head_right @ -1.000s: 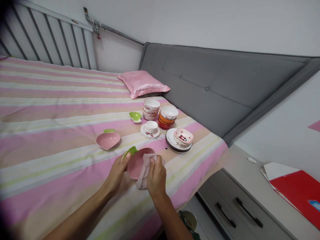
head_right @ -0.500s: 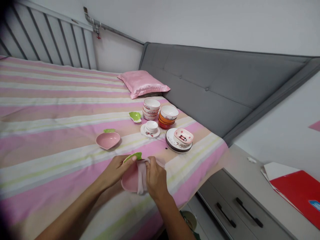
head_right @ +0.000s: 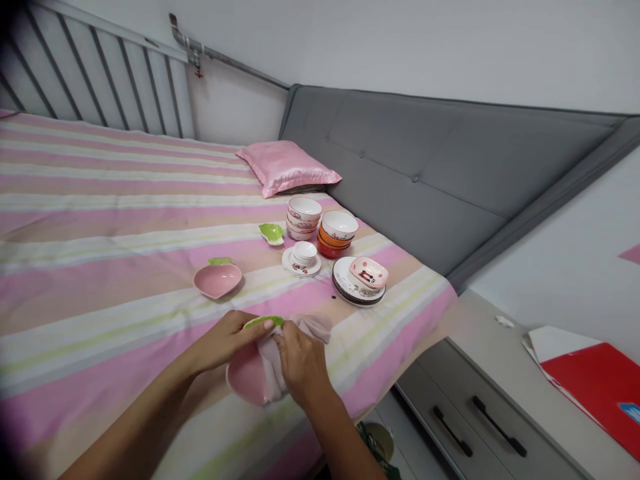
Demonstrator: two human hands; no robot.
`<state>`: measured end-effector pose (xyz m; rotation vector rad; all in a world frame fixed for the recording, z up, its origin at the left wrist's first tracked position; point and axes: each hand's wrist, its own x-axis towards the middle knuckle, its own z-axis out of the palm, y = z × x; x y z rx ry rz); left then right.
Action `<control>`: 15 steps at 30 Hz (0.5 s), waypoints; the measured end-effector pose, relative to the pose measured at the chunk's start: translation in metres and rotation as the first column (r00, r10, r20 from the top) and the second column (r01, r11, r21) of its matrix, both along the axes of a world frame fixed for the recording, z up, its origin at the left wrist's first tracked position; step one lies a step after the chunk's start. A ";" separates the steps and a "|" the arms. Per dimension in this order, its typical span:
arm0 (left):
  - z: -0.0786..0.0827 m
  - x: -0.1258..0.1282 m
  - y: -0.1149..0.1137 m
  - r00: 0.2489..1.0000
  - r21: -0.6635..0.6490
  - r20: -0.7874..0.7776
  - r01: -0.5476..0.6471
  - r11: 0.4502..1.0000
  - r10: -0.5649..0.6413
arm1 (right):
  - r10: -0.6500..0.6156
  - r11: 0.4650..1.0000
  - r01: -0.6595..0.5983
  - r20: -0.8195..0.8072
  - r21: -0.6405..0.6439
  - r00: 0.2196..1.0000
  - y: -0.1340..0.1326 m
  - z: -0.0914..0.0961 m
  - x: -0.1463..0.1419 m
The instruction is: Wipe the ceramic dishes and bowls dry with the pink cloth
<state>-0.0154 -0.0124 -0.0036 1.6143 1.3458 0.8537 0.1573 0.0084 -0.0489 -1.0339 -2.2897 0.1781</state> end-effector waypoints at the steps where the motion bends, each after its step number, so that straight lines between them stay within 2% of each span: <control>1: 0.000 0.002 0.000 1.000 0.018 0.015 -0.025 1.000 0.025 | -0.011 0.999 0.010 -0.027 -0.043 1.000 0.000 0.001 0.000; 7: -0.001 0.012 -0.002 0.973 0.130 0.073 -0.229 0.965 0.221 | -0.132 0.961 0.076 -0.199 -0.267 0.971 0.002 0.004 0.002; 15: -0.006 0.025 -0.005 0.905 0.207 0.194 -0.414 0.886 0.378 | -0.218 0.939 0.103 -0.337 -0.327 0.916 0.000 0.000 -0.004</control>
